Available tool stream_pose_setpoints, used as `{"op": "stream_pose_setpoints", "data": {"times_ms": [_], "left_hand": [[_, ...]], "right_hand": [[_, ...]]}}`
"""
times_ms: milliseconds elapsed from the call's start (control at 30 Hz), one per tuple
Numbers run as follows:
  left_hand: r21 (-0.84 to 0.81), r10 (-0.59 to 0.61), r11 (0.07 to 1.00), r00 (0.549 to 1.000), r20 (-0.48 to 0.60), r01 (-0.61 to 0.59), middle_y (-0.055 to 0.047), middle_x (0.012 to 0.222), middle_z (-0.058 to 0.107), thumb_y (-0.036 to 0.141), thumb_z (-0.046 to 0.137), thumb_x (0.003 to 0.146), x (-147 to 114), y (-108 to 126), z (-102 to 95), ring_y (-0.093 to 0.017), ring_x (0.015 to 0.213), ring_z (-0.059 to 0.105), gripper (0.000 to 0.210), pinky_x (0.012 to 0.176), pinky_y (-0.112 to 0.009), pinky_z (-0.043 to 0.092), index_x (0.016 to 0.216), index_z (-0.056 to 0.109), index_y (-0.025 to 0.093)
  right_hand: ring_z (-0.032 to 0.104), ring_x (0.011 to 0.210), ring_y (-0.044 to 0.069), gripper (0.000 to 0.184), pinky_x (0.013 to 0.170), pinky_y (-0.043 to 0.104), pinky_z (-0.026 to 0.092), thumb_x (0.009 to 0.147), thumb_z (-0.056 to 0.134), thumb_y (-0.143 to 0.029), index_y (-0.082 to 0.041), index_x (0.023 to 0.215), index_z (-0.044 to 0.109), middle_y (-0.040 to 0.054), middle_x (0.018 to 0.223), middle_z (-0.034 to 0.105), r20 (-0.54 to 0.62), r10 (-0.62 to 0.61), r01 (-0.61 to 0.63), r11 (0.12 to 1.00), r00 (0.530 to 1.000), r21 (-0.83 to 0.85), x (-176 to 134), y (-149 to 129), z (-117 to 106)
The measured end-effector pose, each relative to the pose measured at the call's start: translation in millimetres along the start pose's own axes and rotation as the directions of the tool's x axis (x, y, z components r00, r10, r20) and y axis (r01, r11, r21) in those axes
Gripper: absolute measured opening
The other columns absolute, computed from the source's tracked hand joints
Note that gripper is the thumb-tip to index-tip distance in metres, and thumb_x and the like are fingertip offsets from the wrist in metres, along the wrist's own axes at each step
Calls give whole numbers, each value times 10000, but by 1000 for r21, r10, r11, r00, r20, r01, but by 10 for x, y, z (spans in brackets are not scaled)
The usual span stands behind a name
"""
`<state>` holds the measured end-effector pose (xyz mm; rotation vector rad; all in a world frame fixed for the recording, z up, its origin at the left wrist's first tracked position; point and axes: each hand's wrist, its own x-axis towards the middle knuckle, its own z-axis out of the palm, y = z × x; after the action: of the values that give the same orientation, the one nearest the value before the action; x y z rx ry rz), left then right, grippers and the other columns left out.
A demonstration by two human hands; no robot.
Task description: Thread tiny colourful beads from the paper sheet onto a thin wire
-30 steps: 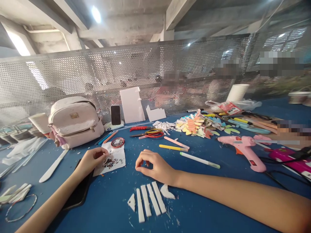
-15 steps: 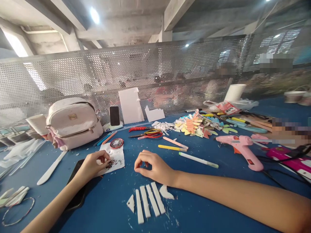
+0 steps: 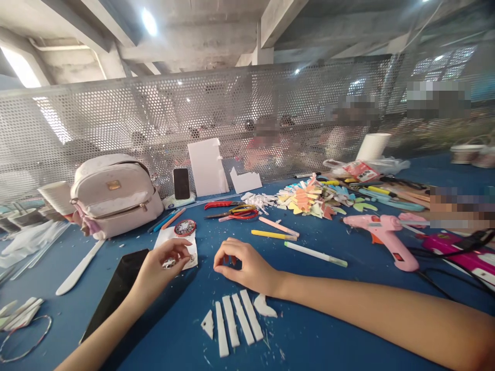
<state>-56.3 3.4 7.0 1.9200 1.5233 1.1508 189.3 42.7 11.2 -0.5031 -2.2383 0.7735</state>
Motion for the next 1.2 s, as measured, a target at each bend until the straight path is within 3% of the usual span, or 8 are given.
{"op": "stream_pose_setpoints", "data": {"times_ms": [167,333,700,1200], "left_hand": [[-385,-64,921,998,-2,59,-2,791,661,221,718,776,-170,227,282,-158,743,629,192,721,-257,515,956,651,209],[-563,-195,807,980,27,176,9,739,658,240,775,744,-294,341,416,-146,708,615,216,684,-235,510,928,667,207],[-622,-259,748,965,47,231,10,713,661,239,809,710,-326,364,444,-138,700,614,199,670,-220,507,859,683,200],[-604,-228,770,973,37,204,2,709,675,288,820,695,-304,279,475,-149,689,620,235,654,-232,516,859,678,199]], "right_hand": [[476,708,144,110,678,264,411,870,593,-134,-199,788,558,-6,762,590,-68,-65,65,998,996,3,-32,-29,6],[454,684,141,136,666,270,402,849,570,-133,-206,763,494,-11,723,527,-130,-174,175,985,976,-6,-67,-32,27],[462,691,146,159,653,270,403,823,563,-114,-213,761,454,-11,718,510,-133,-187,182,982,973,-52,-70,-1,51],[466,704,147,158,668,266,397,828,560,-113,-213,763,457,-14,725,519,-88,-169,164,984,982,-68,-66,11,52]]}}
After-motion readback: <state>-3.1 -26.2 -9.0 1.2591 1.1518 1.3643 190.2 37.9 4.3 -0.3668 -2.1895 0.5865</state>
